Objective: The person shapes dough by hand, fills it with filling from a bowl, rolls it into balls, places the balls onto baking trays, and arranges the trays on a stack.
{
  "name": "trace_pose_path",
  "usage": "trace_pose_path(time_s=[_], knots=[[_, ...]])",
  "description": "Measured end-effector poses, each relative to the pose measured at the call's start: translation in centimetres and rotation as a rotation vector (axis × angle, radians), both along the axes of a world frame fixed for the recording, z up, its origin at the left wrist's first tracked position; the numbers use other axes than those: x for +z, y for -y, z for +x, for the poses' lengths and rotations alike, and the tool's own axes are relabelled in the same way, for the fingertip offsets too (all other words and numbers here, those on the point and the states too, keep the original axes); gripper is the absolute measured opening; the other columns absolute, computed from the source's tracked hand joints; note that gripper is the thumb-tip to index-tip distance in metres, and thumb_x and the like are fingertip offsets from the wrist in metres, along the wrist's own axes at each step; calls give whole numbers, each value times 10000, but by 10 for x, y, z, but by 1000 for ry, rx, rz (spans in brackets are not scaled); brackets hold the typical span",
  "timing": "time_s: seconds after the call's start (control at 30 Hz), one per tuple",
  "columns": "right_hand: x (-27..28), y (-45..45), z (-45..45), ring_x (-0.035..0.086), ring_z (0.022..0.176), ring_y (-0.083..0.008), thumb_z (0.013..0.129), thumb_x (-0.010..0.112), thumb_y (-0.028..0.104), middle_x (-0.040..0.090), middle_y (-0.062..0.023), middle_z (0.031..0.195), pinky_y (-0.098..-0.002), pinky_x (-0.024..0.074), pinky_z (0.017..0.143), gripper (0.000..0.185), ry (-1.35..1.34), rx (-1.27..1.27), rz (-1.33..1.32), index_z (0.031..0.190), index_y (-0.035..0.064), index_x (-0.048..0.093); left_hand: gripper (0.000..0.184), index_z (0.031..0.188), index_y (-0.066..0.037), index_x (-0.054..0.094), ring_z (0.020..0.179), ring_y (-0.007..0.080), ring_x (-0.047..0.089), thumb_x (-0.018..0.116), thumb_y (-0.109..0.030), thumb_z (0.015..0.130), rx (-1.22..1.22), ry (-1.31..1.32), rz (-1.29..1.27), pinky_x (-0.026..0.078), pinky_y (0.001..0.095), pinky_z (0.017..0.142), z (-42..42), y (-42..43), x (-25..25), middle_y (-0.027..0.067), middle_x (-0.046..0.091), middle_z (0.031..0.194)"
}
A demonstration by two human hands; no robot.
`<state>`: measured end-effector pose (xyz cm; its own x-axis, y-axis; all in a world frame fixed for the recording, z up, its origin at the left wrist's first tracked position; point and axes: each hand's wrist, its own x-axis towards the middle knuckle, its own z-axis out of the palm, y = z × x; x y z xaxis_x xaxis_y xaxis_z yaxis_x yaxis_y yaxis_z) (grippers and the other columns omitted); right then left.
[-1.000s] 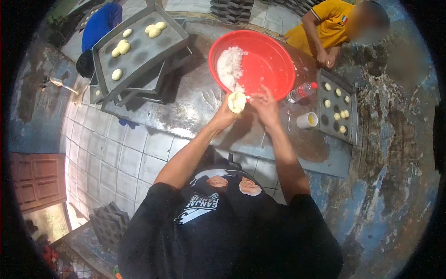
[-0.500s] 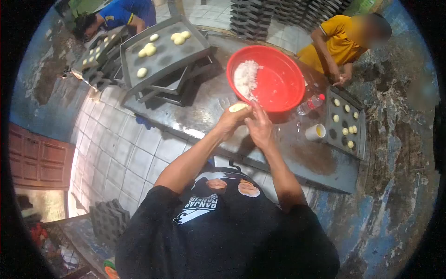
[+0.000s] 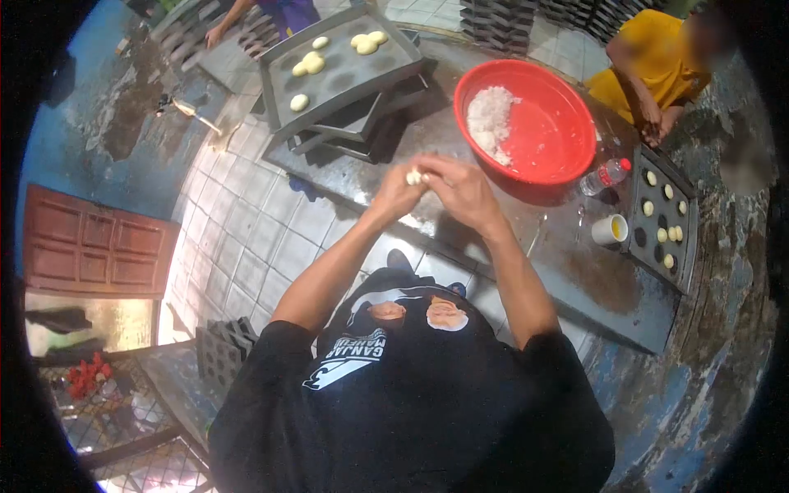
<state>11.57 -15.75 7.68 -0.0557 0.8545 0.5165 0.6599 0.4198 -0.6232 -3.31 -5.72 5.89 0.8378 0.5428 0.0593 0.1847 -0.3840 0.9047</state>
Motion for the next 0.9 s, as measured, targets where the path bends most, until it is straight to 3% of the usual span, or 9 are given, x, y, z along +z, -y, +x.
trace_pose_path(time_s=[0.07,0.2,0.27,0.33,0.47,0.67,0.73,0.83,0.9], knots=[[6,-19,-27,719,946,-294,979,661,132,730,-139,984,-379,557,885,321,-963,-20,80,1264,-11,631,422,1103,-24,753,973,174,690,618,-412,1012,332,-115,-271,524,328,883,-8,-12,15,80,765,1015],[-9,-49,-52,686,1011,-297,984,682,253,691,-166,1058,-375,510,970,459,-90,-404,330,1343,-7,563,652,1437,-80,564,1221,178,561,471,-590,1040,275,331,-790,428,378,1048,-8,-25,29,72,620,1332],[-23,-70,-67,649,1069,-245,1001,665,350,675,-133,1129,-367,502,974,486,-196,-396,261,1324,-1,572,727,1546,-91,423,1380,189,450,432,-613,1041,208,368,-968,351,389,1134,-15,-37,32,72,505,1480],[-23,-99,-74,602,1150,-214,1031,604,425,622,-124,1244,-392,486,992,491,-1028,-291,-232,1288,7,587,676,1498,-88,504,1393,192,450,480,-580,1036,191,444,-631,350,386,1135,-18,-59,22,75,503,1503],[6,-161,-93,602,1166,-172,1076,536,370,626,-86,1252,-347,438,1071,459,-1512,51,-430,1356,7,527,530,1399,-89,623,1180,151,586,518,-479,1056,406,475,-804,486,321,963,-31,-120,22,65,598,1408],[9,-313,-55,677,953,-158,1041,598,213,680,-91,1129,-278,568,750,298,-1239,223,-815,1239,-9,608,710,1630,-113,252,1346,177,490,570,-379,1053,395,456,-576,438,336,1075,-80,-230,15,106,491,1518],[16,-376,-51,682,968,-245,1003,650,228,678,-132,1115,-338,568,813,350,-592,-160,-730,1251,-15,608,744,1625,-108,249,1380,256,483,654,-203,1008,483,600,-542,454,373,1097,-103,-252,11,164,444,1545],[-34,-449,-33,634,1090,-367,961,684,245,629,-202,1226,-437,523,950,447,324,-102,-318,1297,-28,571,469,1453,-70,525,1268,222,576,639,-141,1004,518,437,-562,489,351,1054,-163,-289,14,110,583,1384],[-42,-471,-34,578,1172,-411,958,676,232,574,-233,1307,-469,472,1020,462,496,84,-298,1308,-42,552,390,1384,-44,595,1271,200,572,619,-125,1003,586,325,-464,493,341,1040,-197,-304,6,102,608,1361]])
